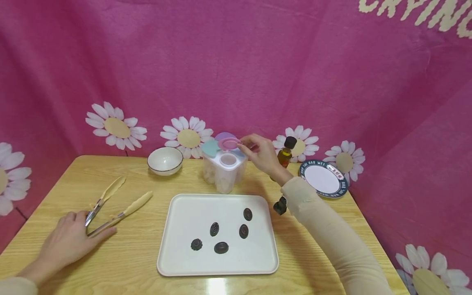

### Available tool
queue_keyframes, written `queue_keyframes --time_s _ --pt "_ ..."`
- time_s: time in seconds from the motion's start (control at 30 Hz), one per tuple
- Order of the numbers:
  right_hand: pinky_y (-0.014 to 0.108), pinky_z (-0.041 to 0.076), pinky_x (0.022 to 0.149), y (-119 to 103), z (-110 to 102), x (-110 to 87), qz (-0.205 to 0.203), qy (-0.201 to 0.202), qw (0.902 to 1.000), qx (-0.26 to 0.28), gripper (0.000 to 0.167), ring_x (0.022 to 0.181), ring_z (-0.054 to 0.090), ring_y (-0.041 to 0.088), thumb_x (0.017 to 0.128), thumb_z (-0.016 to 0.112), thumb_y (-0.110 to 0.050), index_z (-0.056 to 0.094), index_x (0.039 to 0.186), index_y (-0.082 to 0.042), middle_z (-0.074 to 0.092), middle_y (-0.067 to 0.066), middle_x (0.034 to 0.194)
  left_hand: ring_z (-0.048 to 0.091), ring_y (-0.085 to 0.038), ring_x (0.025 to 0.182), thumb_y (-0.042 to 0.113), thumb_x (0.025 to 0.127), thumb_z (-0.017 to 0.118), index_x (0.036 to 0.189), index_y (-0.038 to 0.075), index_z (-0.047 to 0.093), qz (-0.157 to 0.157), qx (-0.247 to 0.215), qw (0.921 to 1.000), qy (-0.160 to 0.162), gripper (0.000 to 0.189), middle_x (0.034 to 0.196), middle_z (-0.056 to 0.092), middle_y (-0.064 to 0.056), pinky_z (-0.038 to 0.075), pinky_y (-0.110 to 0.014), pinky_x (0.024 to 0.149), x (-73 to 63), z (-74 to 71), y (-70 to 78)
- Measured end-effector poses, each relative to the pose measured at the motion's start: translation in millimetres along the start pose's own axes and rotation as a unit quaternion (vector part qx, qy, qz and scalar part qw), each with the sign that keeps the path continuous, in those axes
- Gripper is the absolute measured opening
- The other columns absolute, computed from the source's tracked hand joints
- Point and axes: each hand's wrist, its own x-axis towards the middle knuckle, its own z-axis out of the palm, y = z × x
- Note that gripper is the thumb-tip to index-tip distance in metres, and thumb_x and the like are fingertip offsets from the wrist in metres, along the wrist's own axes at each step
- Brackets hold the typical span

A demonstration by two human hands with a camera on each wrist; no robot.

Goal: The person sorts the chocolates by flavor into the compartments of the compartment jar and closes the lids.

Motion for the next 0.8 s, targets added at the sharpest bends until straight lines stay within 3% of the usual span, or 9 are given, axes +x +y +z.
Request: queue_keyframes --time_s 0.23,0.5,0.7,0.8 --pt "0.040 0.062 0.077 -0.7 0.4 0.5 0.002 0.000 1.0000 -0.001 0.018 0.085 0.074 0.029 0.096 0.078 -0.015 0.077 0.109 -0.003 0.078 0.015 0.099 0.059 -0.043 0.081 0.071 0.086 0.072 0.108 -0.015 0.056 0.010 0.005 0.9997 0.020 0.091 0.092 0.057 -0.031 0.049 -0.060 0.066 1.1 2.2 2.3" --pt "0.039 0.062 0.076 0.4 0.6 1.8 -0.009 0.006 0.9999 -0.001 0.018 0.083 0.073 0.028 0.096 0.078 -0.015 0.077 0.109 -0.003 0.079 0.015 0.098 0.060 -0.044 0.085 0.069 0.086 0.074 0.116 -0.015 0.057 0.016 0.000 0.9984 0.055 0.090 0.100 0.059 -0.032 0.050 -0.061 0.067 -0.9 -6.5 8.9" --pt "0.037 0.062 0.075 0.5 1.3 0.5 -0.005 0.007 1.0000 -0.004 0.017 0.083 0.073 0.028 0.096 0.078 -0.016 0.077 0.108 -0.003 0.078 0.014 0.098 0.057 -0.036 0.077 0.066 0.083 0.078 0.111 -0.013 0.059 0.050 0.020 0.9946 0.089 0.087 0.094 0.058 -0.027 0.049 -0.053 0.057 -5.3 -19.4 15.9" --pt "0.036 0.062 0.075 0.5 1.0 0.0 -0.004 0.007 1.0000 -0.005 0.018 0.083 0.073 0.027 0.096 0.078 -0.016 0.077 0.109 -0.003 0.078 0.014 0.098 0.055 -0.033 0.073 0.063 0.079 0.083 0.107 -0.011 0.061 0.075 0.019 0.9890 0.126 0.082 0.090 0.059 -0.023 0.046 -0.047 0.052 -6.9 -24.4 20.9"
